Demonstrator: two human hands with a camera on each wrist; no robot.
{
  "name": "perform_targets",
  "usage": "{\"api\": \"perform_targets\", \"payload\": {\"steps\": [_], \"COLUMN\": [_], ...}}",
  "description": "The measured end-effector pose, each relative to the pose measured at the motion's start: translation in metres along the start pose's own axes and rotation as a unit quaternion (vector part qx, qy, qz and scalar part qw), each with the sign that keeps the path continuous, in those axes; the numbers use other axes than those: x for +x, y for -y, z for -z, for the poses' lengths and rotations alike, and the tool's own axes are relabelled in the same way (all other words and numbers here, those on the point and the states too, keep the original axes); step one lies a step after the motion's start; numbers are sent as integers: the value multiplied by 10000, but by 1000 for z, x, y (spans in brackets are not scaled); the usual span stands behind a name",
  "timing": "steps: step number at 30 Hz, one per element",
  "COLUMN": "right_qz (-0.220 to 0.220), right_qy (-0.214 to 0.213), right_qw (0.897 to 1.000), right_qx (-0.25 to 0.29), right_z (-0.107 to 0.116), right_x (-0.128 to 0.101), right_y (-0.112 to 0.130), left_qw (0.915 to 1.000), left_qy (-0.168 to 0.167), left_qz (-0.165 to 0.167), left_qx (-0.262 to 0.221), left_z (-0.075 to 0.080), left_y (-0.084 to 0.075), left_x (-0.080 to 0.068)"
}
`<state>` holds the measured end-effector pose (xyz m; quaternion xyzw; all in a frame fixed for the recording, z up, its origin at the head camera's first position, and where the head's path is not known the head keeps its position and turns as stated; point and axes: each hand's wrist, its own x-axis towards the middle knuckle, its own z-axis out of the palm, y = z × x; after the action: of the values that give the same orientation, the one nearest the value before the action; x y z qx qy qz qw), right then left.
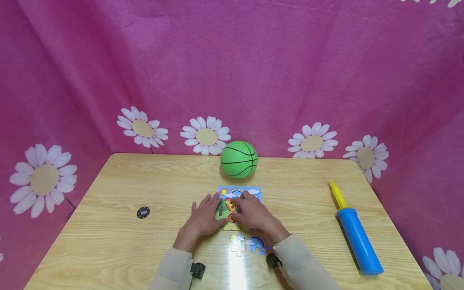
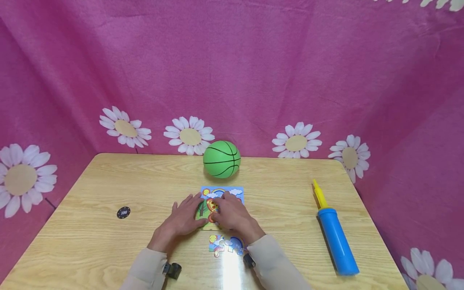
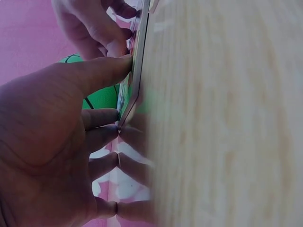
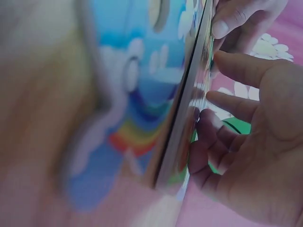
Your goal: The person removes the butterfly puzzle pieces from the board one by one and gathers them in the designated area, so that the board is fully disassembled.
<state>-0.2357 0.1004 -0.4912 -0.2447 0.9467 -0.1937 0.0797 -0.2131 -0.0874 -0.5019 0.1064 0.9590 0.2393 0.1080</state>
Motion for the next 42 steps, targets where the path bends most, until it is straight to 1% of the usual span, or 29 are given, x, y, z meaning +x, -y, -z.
{"api": "perform_targets", "payload": {"steps": [5, 11, 15, 19, 25, 30, 36, 42], "right_qz": [-278, -592, -840, -1045, -1037, -1066, -1005, -752], "right_qy": [158, 25, -7, 56, 115, 63, -116, -348], "right_qw": [9995, 9981, 9956, 9929, 9925, 9919, 9909, 9909], "right_qx": [-26, 179, 421, 559, 643, 682, 892, 1059], "right_z": [0, -2, -1, 0, 1, 0, 0, -2], "right_x": [5, 11, 16, 18, 20, 20, 18, 15], "right_y": [4, 6, 9, 10, 10, 9, 6, 4], "left_qw": [9999, 9998, 9999, 10000, 10000, 10000, 10000, 10000], "left_qy": [47, 112, 72, 30, -39, 9, 8, 36], "left_qz": [81, 153, 102, 3, -26, 3, 29, 91], "left_qx": [-68, 31, 94, 77, 68, 69, -58, -19], "left_z": [-2, -2, -2, -2, -2, -3, -3, -4], "left_y": [0, 1, 3, 3, 3, 4, 3, 3], "left_x": [1, 1, 0, -1, -1, 1, 2, 2]}}
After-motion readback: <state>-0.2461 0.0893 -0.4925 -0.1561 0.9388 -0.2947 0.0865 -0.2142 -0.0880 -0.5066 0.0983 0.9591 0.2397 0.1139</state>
